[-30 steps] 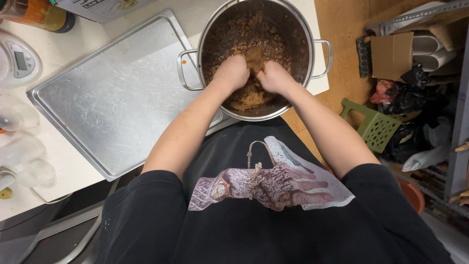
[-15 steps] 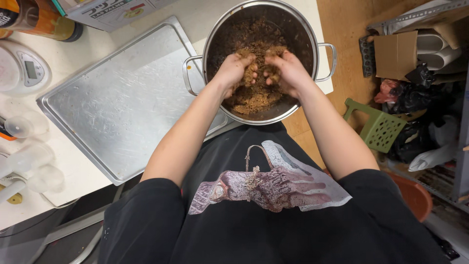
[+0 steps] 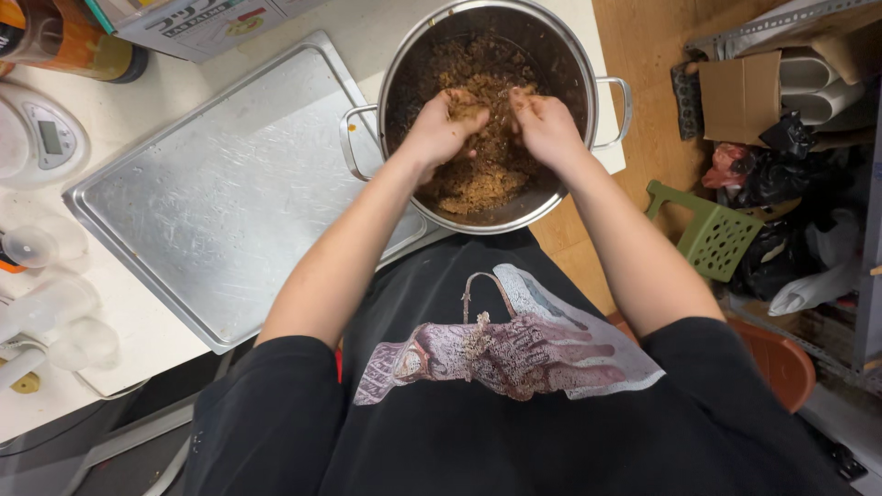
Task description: The person mixes a large quantity of ground meat in a metal pot using both hands. They repeatedly grab, squeeze, and turn the meat to ensure it is thoroughly combined. The process is continuous and manual, with no tools used.
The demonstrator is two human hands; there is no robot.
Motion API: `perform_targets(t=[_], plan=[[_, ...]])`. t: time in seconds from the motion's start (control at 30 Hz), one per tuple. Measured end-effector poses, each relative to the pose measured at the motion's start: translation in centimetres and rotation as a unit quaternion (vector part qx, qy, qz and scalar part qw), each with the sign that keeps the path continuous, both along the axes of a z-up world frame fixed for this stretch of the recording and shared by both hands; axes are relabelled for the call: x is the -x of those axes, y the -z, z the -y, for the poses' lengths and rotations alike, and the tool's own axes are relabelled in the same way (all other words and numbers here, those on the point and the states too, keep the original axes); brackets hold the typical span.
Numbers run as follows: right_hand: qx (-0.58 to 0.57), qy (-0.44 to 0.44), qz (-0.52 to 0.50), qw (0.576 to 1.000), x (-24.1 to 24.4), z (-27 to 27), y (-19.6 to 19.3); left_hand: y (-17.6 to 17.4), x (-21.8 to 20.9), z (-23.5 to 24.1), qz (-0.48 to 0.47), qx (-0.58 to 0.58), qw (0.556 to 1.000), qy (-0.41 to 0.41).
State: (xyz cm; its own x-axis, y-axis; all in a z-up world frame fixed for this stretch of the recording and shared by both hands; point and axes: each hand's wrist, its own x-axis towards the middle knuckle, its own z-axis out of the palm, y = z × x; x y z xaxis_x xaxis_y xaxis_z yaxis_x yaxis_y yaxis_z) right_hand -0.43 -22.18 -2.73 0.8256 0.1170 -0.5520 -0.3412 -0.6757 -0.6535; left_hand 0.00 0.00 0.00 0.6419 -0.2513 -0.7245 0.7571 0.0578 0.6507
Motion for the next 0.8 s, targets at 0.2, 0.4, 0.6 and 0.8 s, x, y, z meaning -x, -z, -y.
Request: perform_targets(t=[0.2, 0.4, 0.6, 0.8], plan=[[0.241, -0.279, -0.111, 0.923, 0.7, -2.2, -2.3, 0.4, 1.4, -1.1, 0.254, -0.349, 0.83, 0.353], [0.166, -0.324, -0.17, 0.916, 3.3, -6.0, -0.2, -0.9, 2.1, -0.3, 0.237, -0.434, 0.759, 0.423], [-0.062, -0.162, -0.161, 0.972, 4.3, -7.4, 4.5, 2.3, 0.4, -1.4, 0.206, -0.365, 0.864, 0.278], [-0.064, 0.009, -0.182, 0.981, 0.4, -5.2, 2.3, 4.8, -0.2, -1.6, 0.286, -0.296, 0.902, 0.129]])
